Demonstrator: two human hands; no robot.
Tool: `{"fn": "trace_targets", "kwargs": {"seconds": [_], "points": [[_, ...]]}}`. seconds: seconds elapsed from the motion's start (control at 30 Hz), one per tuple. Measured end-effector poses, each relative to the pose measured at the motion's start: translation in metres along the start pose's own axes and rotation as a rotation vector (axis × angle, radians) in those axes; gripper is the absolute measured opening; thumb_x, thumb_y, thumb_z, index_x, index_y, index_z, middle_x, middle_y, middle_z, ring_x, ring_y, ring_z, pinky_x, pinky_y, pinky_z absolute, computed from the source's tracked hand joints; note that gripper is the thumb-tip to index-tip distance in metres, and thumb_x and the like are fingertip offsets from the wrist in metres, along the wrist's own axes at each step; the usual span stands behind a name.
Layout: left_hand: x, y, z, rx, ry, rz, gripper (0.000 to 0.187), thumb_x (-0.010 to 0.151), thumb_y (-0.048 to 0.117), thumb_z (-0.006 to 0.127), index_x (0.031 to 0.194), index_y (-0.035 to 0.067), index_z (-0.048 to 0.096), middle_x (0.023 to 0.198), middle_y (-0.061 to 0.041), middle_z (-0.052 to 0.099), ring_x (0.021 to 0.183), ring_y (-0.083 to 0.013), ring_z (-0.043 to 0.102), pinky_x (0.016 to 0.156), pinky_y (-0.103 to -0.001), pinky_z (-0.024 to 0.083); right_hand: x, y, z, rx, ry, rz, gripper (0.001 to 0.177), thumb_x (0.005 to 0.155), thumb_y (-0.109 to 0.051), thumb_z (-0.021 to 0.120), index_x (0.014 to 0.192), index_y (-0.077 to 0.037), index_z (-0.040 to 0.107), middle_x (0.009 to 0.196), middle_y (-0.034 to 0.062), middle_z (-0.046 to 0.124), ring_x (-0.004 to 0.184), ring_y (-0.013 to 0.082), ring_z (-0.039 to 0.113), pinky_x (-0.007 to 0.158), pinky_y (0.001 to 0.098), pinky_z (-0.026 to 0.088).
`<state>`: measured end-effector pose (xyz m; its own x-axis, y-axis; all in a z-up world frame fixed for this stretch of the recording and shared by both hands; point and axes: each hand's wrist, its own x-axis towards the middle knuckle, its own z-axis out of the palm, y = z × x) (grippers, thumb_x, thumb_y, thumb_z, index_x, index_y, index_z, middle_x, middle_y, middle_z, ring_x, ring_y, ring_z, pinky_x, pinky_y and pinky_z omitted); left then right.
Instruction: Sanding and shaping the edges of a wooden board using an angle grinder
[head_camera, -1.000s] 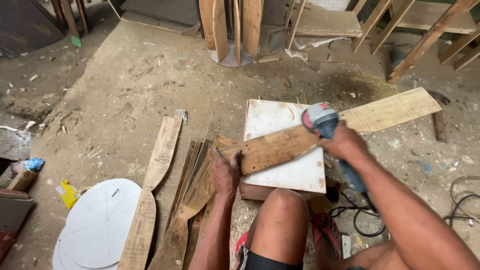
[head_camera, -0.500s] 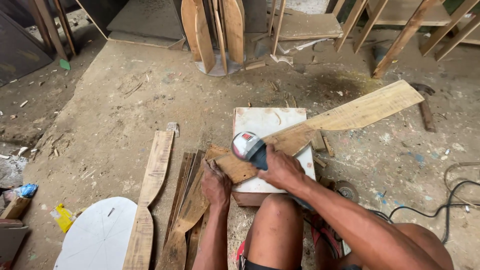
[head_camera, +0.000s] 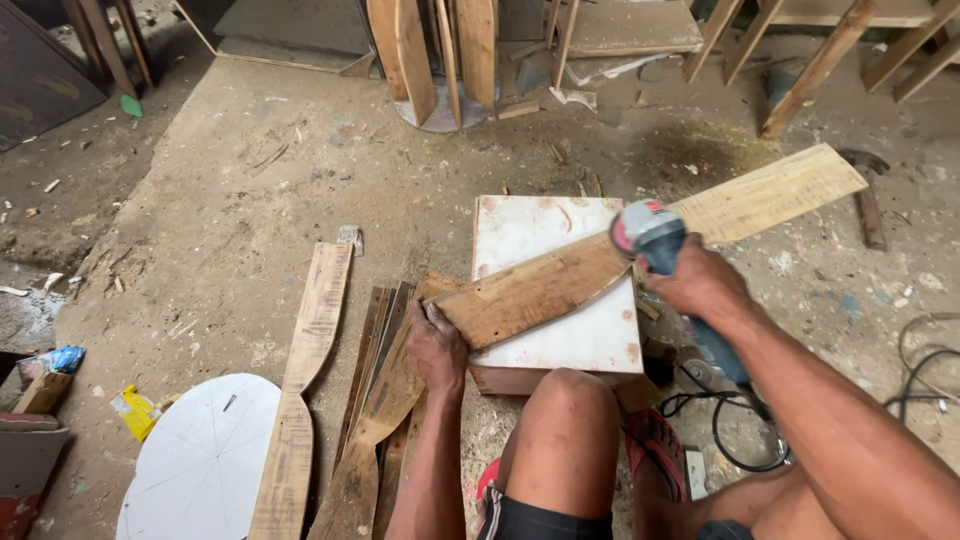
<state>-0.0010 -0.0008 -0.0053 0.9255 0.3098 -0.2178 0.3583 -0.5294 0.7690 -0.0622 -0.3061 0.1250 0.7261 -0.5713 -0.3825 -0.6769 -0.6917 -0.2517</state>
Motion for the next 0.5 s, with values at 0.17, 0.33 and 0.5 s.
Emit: {"fn": "trace_targets", "kwargs": {"seconds": [0.17, 0.33, 0.5], "points": [[0.0, 0.001, 0.003, -0.009, -0.002, -0.015, 0.051, 0.106, 0.046, 0.036, 0.144, 0.017, 0.054, 0.11, -0.035, 0.07, 0.11, -0.0544, 0.065, 0.092, -0.063, 0.05, -0.046, -0.055, 0.021, -0.122, -0.142, -0.165, 0.087, 0.088, -0.044, 0.068, 0.148, 0.008, 0.031, 0.123, 0.0326, 0.068, 0.119, 0.0456, 0.066, 0.101, 0.0584, 0.052], [-0.009, 0.011, -0.009, 0.048, 0.005, -0.04, 0.052, 0.107, 0.048, 0.034, 0.146, 0.02, 0.053, 0.111, -0.035, 0.07, 0.111, -0.0533, 0.066, 0.093, -0.062, 0.051, -0.032, -0.064, 0.094, -0.171, -0.142, -0.399, 0.086, 0.087, -0.045, 0.067, 0.149, 0.004, 0.032, 0.117, 0.0303, 0.067, 0.108, 0.0491, 0.069, 0.093, 0.0623, 0.055], [-0.006, 0.007, -0.005, 0.053, 0.028, -0.06, 0.054, 0.106, 0.05, 0.036, 0.148, 0.02, 0.054, 0.111, -0.035, 0.07, 0.111, -0.0534, 0.066, 0.093, -0.06, 0.052, -0.045, -0.059, 0.054, -0.163, -0.139, -0.402, 0.082, 0.087, -0.047, 0.068, 0.144, 0.003, 0.037, 0.112, 0.0316, 0.067, 0.103, 0.0506, 0.07, 0.09, 0.0643, 0.055]]}}
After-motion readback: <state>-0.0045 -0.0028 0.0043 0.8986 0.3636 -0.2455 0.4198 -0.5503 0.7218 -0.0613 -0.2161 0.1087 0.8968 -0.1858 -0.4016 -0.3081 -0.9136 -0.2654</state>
